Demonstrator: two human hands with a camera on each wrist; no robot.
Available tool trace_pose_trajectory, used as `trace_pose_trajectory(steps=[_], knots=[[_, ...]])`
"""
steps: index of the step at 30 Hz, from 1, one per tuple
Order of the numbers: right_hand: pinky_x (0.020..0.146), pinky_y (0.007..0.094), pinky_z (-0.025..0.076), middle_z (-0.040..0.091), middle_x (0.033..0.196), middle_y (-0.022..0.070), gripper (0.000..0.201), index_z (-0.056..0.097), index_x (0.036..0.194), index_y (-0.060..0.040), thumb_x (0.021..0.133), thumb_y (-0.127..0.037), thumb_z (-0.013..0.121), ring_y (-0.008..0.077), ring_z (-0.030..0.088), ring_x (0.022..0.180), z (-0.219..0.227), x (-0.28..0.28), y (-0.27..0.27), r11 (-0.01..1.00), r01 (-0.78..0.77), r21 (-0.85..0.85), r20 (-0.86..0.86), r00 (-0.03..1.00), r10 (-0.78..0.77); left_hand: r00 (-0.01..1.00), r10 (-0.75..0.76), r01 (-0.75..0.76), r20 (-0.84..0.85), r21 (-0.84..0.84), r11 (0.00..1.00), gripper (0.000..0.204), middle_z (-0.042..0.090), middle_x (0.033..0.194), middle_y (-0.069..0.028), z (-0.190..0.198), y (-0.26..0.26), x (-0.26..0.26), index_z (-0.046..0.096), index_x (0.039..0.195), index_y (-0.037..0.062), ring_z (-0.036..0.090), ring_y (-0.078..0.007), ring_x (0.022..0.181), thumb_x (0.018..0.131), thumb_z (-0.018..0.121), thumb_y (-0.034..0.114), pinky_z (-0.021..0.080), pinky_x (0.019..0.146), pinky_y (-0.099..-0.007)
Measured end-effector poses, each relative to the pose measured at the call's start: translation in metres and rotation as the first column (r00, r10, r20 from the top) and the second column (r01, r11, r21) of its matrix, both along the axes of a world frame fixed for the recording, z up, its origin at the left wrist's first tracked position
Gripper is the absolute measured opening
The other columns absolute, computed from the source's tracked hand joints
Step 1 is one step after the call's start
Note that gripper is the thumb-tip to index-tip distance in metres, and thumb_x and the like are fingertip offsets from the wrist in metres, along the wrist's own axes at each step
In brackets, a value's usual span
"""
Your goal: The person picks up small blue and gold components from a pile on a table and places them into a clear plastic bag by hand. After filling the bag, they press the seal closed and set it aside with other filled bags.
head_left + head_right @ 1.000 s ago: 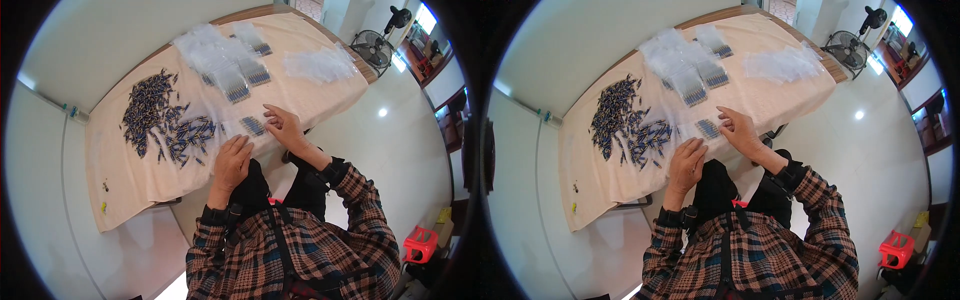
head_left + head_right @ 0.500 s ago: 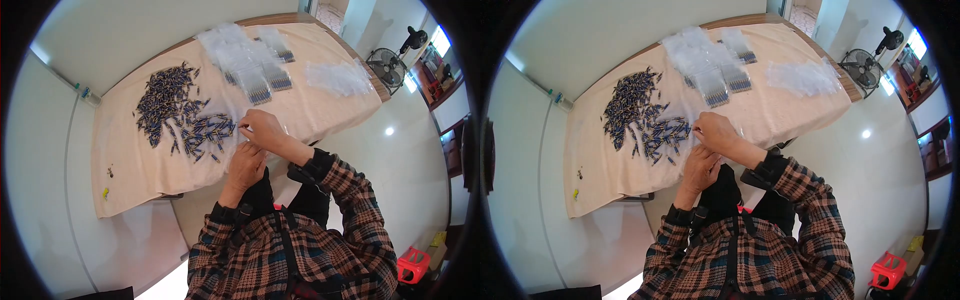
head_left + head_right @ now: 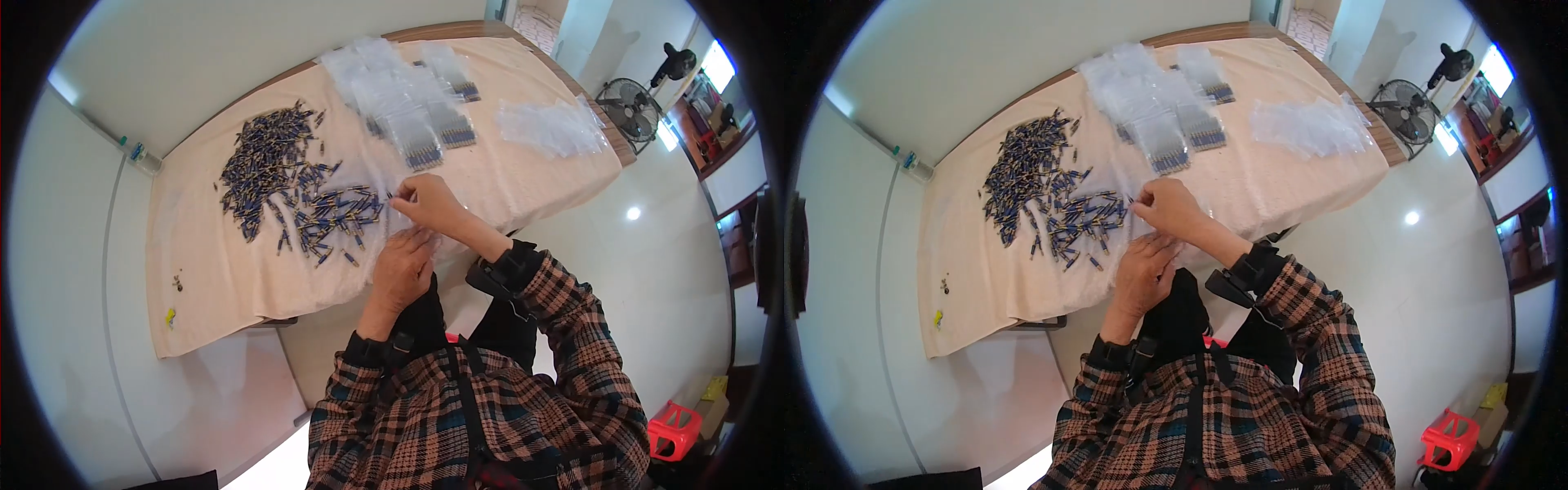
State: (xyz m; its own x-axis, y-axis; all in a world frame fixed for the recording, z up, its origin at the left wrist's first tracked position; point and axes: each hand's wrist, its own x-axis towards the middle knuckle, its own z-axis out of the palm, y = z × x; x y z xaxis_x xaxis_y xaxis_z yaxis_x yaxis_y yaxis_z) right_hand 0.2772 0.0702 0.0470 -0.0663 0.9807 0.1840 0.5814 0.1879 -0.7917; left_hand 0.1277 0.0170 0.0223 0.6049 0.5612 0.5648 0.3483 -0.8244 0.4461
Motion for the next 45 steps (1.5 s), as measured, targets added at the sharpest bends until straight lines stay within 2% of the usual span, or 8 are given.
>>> trace_pose_trajectory(steps=[1, 4, 8, 16, 32, 36, 41, 45], knots=[[0.064, 0.0382, 0.052, 0.067, 0.079, 0.0154, 0.022, 0.066, 0.080, 0.0008, 0.076, -0.021, 0.070, 0.0288, 0.065, 0.068, 0.008, 0.006, -0.007, 1.000, 0.016, -0.005, 0.005, 1.000, -0.016, 1.000, -0.016, 0.016, 0.005, -0.005, 1.000, 0.027, 0.063, 0.110, -0.0130, -0.001, -0.001, 0.002, 0.066, 0.100, 0.0028, 0.057, -0.0310, 0.109, 0.073, 0.063, 0.001, 0.043, 0.095, -0.0404], [0.049, 0.0254, 0.048, 0.067, 0.076, 0.0121, 0.015, 0.066, 0.082, 0.0038, 0.082, -0.011, 0.066, 0.0123, 0.062, 0.058, 0.039, 0.029, -0.034, 0.988, 0.056, -0.146, -0.551, 0.824, -0.128, 1.000, 0.011, -0.010, -0.028, 0.021, 1.000, 0.025, 0.063, 0.112, -0.0113, -0.001, 0.000, 0.002, 0.065, 0.099, 0.0044, 0.056, -0.0291, 0.112, 0.074, 0.063, 0.004, 0.043, 0.095, -0.0407], [0.046, 0.0225, 0.047, 0.067, 0.077, 0.0111, 0.012, 0.066, 0.085, 0.0047, 0.083, -0.007, 0.065, 0.0112, 0.063, 0.058, 0.044, 0.081, -0.067, 0.977, 0.214, 0.024, -0.231, 0.952, -0.202, 0.999, 0.012, -0.012, -0.039, 0.017, 1.000, 0.023, 0.064, 0.112, -0.0114, 0.003, -0.003, 0.003, 0.065, 0.100, 0.0035, 0.056, -0.0296, 0.113, 0.077, 0.062, 0.002, 0.043, 0.094, -0.0394], [0.058, 0.0292, 0.049, 0.065, 0.078, 0.0112, 0.010, 0.068, 0.087, 0.0005, 0.080, -0.006, 0.067, 0.0177, 0.063, 0.066, -0.009, 0.114, -0.103, 0.959, 0.188, 0.214, 0.059, 0.977, -0.205, 0.998, 0.033, -0.033, -0.050, 0.017, 0.999, 0.020, 0.064, 0.112, -0.0118, 0.002, -0.002, 0.006, 0.065, 0.098, 0.0029, 0.058, -0.0309, 0.111, 0.079, 0.062, 0.002, 0.043, 0.094, -0.0395], [0.063, 0.0295, 0.048, 0.063, 0.078, 0.0105, 0.010, 0.069, 0.086, -0.0008, 0.078, -0.007, 0.069, 0.0193, 0.061, 0.069, -0.014, 0.104, -0.093, 0.986, 0.162, 0.039, -0.225, 0.963, -0.149, 0.998, 0.033, -0.032, -0.051, 0.024, 0.999, 0.020, 0.064, 0.112, -0.0123, 0.005, -0.004, 0.008, 0.066, 0.098, 0.0030, 0.058, -0.0307, 0.110, 0.078, 0.062, 0.000, 0.044, 0.094, -0.0387], [0.063, 0.0271, 0.048, 0.063, 0.075, 0.0091, 0.012, 0.069, 0.088, -0.0001, 0.078, -0.007, 0.070, 0.0149, 0.060, 0.069, -0.018, 0.110, -0.086, 0.978, -0.013, 0.206, 0.046, 0.999, 0.003, 0.998, 0.033, -0.031, -0.050, 0.024, 0.999, 0.020, 0.065, 0.112, -0.0123, 0.004, -0.004, 0.008, 0.066, 0.097, 0.0029, 0.058, -0.0305, 0.111, 0.078, 0.062, 0.000, 0.044, 0.094, -0.0386], [0.064, 0.0273, 0.048, 0.064, 0.075, 0.0092, 0.018, 0.068, 0.093, 0.0013, 0.077, -0.007, 0.071, 0.0145, 0.059, 0.068, -0.015, 0.100, -0.086, 0.984, -0.021, 0.177, 0.061, 0.998, 0.011, 0.998, 0.044, -0.044, -0.047, 0.020, 0.999, 0.021, 0.064, 0.112, -0.0118, 0.002, -0.003, 0.008, 0.066, 0.098, 0.0045, 0.058, -0.0297, 0.111, 0.077, 0.062, 0.003, 0.043, 0.094, -0.0398], [0.065, 0.0290, 0.049, 0.065, 0.077, 0.0095, 0.026, 0.067, 0.099, 0.0012, 0.075, -0.009, 0.072, 0.0175, 0.059, 0.067, -0.009, 0.087, -0.094, 0.996, 0.086, -0.033, -0.143, 0.986, -0.090, 0.999, 0.038, -0.037, -0.033, 0.014, 0.999, 0.021, 0.064, 0.112, -0.0116, 0.003, -0.003, 0.008, 0.066, 0.098, 0.0048, 0.058, -0.0294, 0.111, 0.077, 0.063, 0.003, 0.043, 0.094, -0.0398]])
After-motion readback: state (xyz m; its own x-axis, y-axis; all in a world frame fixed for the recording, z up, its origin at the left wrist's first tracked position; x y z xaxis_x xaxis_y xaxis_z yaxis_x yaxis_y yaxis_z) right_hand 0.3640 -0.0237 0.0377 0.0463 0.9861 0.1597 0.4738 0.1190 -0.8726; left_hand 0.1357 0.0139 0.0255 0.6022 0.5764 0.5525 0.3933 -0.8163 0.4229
